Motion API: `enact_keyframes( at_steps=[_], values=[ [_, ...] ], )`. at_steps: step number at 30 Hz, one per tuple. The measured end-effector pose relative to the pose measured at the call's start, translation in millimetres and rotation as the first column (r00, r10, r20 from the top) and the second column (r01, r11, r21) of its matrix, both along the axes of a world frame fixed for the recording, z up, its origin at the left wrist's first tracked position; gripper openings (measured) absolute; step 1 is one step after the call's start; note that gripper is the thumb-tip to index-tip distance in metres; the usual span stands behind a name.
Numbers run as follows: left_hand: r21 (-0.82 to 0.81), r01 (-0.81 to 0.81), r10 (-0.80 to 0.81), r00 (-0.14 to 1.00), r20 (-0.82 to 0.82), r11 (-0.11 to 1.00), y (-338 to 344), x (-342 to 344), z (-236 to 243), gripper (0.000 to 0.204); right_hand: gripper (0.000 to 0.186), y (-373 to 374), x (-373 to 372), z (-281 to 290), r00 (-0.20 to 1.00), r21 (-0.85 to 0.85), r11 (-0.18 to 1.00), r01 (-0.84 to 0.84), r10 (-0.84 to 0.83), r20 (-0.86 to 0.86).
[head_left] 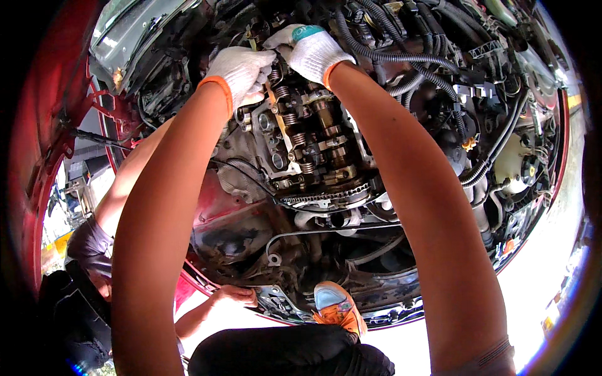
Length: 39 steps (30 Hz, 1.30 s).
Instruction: The person retrieves a spray can and a metal tool from a workshop shelf and walks to a red car with its hood open. They spray the tool and then apply the lubricant to the engine's camshaft and valve train components. A second person assists by holding a part while the first person continues to work on the engine internals.
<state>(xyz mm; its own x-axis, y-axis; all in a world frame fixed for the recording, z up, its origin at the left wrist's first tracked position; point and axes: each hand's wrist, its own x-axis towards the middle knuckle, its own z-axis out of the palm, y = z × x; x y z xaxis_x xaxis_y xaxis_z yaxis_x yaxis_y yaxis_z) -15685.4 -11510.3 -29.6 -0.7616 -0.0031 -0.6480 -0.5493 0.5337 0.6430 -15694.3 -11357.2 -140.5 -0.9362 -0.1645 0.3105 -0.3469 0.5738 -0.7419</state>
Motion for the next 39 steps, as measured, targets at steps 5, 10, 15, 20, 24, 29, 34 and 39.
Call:
enact_keyframes(
  at_steps=[5, 10, 15, 20, 24, 29, 34, 39],
  values=[
    [0.018, 0.09, -0.09, 0.995, -0.033, 0.996, -4.1, -5.5, -1.4, 0.023, 0.03, -8.1, 2.2, 9.7, 1.0, 0.035, 0.999, 0.017, -0.017, -0.005],
    [-0.039, 0.239, -0.242, 0.955, -0.171, 0.97, -42.9, -17.4, -32.5, 0.027, 0.027, -23.4, 14.1, 17.3, 0.988, 0.355, 0.931, 0.089, -0.036, -0.151],
    [0.214, -0.031, 0.045, 0.997, -0.059, 0.976, -1.0, -1.0, -11.5, 0.021, 0.026, -2.3, 3.7, 3.3, 0.996, 0.188, 0.981, 0.047, -0.06, 0.063],
    [0.189, -0.165, 0.167, 0.986, 0.004, 0.968, -4.7, -1.8, -17.6, 0.016, 0.026, -5.8, 4.1, 5.8, 0.997, 0.149, 0.989, 0.025, -0.035, 0.063],
    [0.242, -0.178, 0.186, 0.983, -0.01, 0.954, -8.5, -1.1, -23.1, 0.016, 0.027, -4.3, 2.6, 2.6, 1.0, 0.157, 0.987, 0.026, -0.028, 0.009],
    [0.171, -0.09, 0.106, 0.99, -0.087, 0.981, -2.0, 3.6, -17.2, 0.016, 0.026, -4.7, -1.2, -0.8, 1.0, 0.118, 0.993, 0.028, -0.026, -0.015],
    [0.053, 0.017, -0.008, 0.984, -0.176, 0.998, -1.7, 1.5, -15.0, 0.017, 0.026, -6.1, 0.2, -1.6, 0.999, 0.148, 0.988, 0.035, -0.037, 0.01],
    [-0.008, 0.071, -0.071, 0.978, -0.197, 0.997, -4.3, -1.6, -17.8, 0.017, 0.026, -7.6, 1.9, 1.7, 0.998, 0.152, 0.988, 0.027, -0.035, 0.047]
  ],
)
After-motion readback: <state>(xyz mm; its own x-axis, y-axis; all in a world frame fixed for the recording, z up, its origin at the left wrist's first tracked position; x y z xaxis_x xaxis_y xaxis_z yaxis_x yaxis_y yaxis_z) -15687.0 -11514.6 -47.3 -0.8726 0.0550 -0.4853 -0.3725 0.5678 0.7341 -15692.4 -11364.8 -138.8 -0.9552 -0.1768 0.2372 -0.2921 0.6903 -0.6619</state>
